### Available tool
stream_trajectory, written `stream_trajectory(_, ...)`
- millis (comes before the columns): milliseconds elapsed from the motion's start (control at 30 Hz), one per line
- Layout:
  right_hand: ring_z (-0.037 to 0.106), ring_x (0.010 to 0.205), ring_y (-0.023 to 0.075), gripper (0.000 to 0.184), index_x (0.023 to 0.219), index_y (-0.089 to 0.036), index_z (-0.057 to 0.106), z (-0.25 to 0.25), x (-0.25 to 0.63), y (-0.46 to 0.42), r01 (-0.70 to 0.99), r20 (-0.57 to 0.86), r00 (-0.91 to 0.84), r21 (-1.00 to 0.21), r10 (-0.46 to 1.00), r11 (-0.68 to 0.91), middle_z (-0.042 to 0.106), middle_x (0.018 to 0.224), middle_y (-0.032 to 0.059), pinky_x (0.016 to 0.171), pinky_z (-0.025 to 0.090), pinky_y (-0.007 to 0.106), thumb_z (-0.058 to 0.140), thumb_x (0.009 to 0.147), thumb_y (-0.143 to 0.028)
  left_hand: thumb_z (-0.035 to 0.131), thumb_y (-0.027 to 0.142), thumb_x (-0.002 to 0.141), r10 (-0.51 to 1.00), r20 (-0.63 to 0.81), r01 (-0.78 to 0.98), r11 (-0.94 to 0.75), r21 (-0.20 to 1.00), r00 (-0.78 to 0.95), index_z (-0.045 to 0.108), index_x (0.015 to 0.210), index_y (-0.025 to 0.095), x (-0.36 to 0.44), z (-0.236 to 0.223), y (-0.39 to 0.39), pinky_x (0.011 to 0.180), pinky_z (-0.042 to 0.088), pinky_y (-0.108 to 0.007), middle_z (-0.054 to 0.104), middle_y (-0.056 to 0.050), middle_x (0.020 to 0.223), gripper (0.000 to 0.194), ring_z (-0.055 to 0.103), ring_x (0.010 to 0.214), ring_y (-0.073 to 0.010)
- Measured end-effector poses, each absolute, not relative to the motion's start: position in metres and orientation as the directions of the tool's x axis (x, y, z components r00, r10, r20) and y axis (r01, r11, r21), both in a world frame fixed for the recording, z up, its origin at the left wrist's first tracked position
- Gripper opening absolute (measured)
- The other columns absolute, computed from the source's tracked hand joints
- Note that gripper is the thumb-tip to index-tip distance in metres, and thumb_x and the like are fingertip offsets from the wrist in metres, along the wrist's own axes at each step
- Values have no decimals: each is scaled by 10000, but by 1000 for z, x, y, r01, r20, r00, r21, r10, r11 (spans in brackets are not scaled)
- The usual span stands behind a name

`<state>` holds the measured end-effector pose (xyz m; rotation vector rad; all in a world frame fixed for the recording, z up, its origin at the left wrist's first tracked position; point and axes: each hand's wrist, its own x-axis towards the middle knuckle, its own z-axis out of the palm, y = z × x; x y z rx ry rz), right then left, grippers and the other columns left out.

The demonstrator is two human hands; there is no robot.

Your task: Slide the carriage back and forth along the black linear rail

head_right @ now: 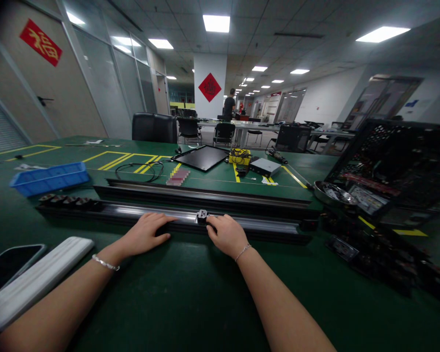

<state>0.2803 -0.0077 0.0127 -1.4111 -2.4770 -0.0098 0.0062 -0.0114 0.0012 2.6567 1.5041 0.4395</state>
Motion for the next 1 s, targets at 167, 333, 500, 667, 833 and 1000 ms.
stream_trajectory(167, 513, 810, 164, 296, 1082, -206, 597, 11, 281, -6, 829, 273, -498, -130, 823, 544, 662, 935, 44, 776, 362, 277, 393, 890, -303, 508, 379, 810, 851, 208, 832, -520, 193, 483, 485, 1241, 288, 7, 2, -12, 940, 313, -404, 604, -34, 1104, 441, 518, 1035, -226)
stream_trajectory(333, 507, 778, 154, 289, 1058, -196, 598, 12, 280, -6, 811, 289, -522, -121, 802, 572, 661, 915, 45, 768, 356, 272, 378, 898, -294, 502, 383, 815, 849, 210, 833, -522, 184, 485, 480, 1245, 287, 7, 2, -12, 946, 309, -405, 599, -37, 1116, 441, 513, 1043, -226)
stream_trajectory(500, 510, 769, 148, 277, 1033, -200, 600, 12, 280, -6, 813, 287, -523, -117, 803, 571, 654, 888, 46, 758, 346, 271, 369, 906, -288, 507, 378, 813, 851, 210, 834, -518, 188, 481, 482, 1244, 282, 7, 2, -12, 944, 310, -404, 597, -36, 1121, 443, 513, 1042, -223)
stream_trajectory(667, 508, 748, 154, 251, 998, -201, 603, 10, 280, -4, 812, 298, -529, -94, 794, 576, 639, 828, 45, 736, 343, 272, 386, 899, -280, 513, 373, 807, 851, 206, 836, -518, 181, 482, 480, 1247, 283, 7, 2, -12, 941, 313, -402, 600, -33, 1102, 450, 513, 1040, -224)
stream_trajectory(833, 499, 729, 156, 250, 978, -205, 598, 9, 280, -4, 810, 302, -544, -54, 783, 584, 618, 782, 38, 718, 339, 269, 372, 904, -283, 514, 370, 806, 853, 208, 838, -514, 182, 478, 486, 1242, 280, 8, 4, -13, 943, 311, -395, 601, -32, 1101, 446, 515, 1038, -220)
stream_trajectory(1000, 495, 733, 160, 264, 980, -204, 601, 7, 280, -3, 814, 309, -540, -42, 783, 579, 609, 772, 43, 712, 335, 270, 362, 908, -290, 509, 378, 809, 853, 207, 837, -515, 184, 479, 485, 1246, 294, 8, 3, -13, 946, 311, -397, 605, -30, 1109, 446, 516, 1046, -224)
